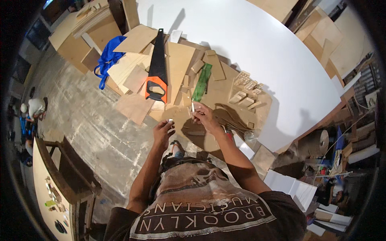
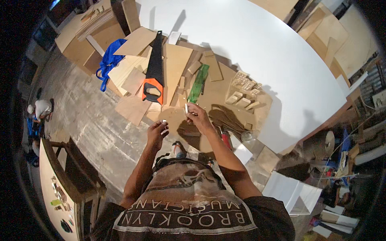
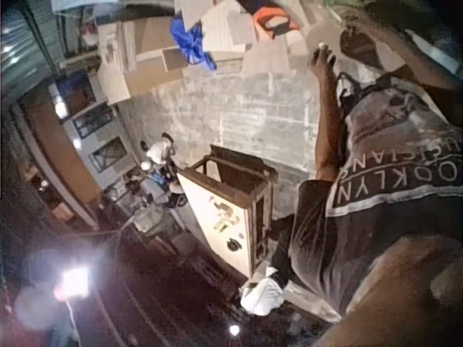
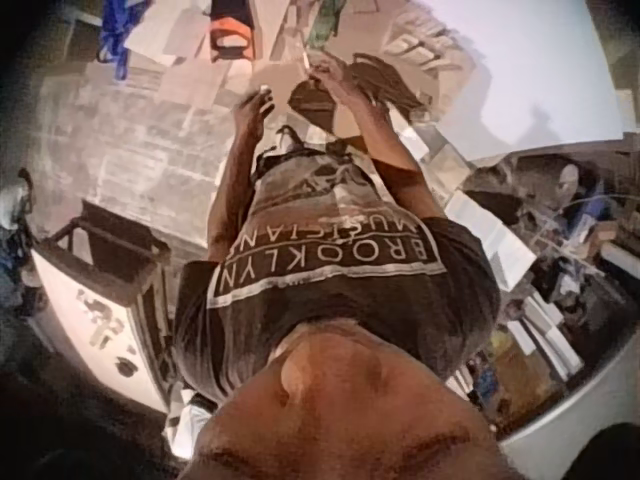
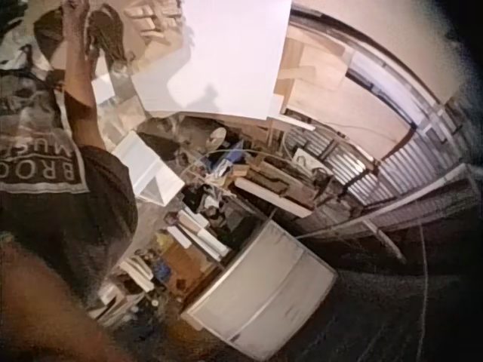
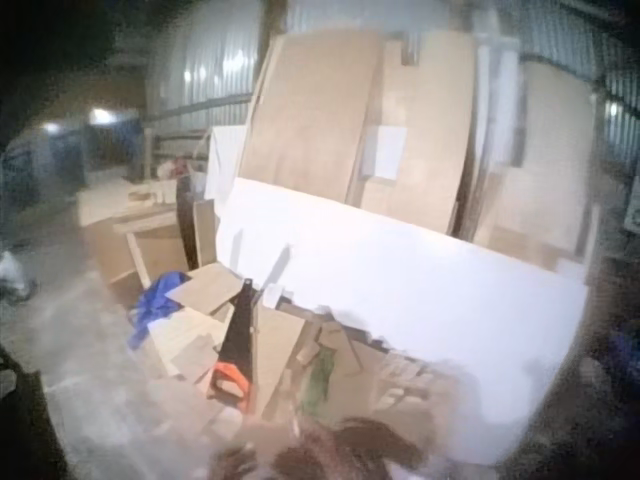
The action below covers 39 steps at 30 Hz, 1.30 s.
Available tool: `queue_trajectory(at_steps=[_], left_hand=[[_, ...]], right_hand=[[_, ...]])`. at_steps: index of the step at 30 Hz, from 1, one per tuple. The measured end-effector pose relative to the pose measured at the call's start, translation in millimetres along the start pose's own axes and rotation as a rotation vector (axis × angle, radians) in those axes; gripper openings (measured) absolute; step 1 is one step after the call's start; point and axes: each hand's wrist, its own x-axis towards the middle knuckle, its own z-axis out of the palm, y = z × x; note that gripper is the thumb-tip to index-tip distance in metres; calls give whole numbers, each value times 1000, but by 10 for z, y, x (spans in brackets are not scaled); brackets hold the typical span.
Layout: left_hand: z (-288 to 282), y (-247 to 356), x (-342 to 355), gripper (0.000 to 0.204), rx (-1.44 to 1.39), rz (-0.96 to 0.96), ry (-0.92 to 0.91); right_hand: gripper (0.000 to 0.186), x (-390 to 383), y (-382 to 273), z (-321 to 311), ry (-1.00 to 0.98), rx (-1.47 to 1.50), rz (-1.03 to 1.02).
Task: The person assembles a small wooden structure by gluing thin wooden strips to a larger wood piece.
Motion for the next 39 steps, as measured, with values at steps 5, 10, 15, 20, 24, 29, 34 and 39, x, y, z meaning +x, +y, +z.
queue_trajectory(at_steps=[5,10,15,20,24,29,34,39], left_hand=[[522,22,-121,9,44,-18,-139],[859,-38,-253,14,75,-28,-241],[1034,-118,-394,18,37,-10,-272],[1145,-193,-491,21,0,38,-269],[1225,-228,-558,20,-17,80,-257],[1255,-250,-619,19,-6,94,-221],[1255,-304,-622,21,0,72,-216],[1301,-310,-657,22,12,91,-226]], right_hand=[[56,-340,-292,-157,25,280,-17],[37,-541,-382,-290,140,307,-75],[18,-745,-385,-387,144,283,-100],[12,-960,-398,-351,185,158,-115],[11,-1094,-420,-310,242,140,-137],[10,-1177,-397,-288,225,160,-209],[11,-1177,-264,-363,202,-33,-295],[9,-1191,-188,-404,256,-137,-313]])
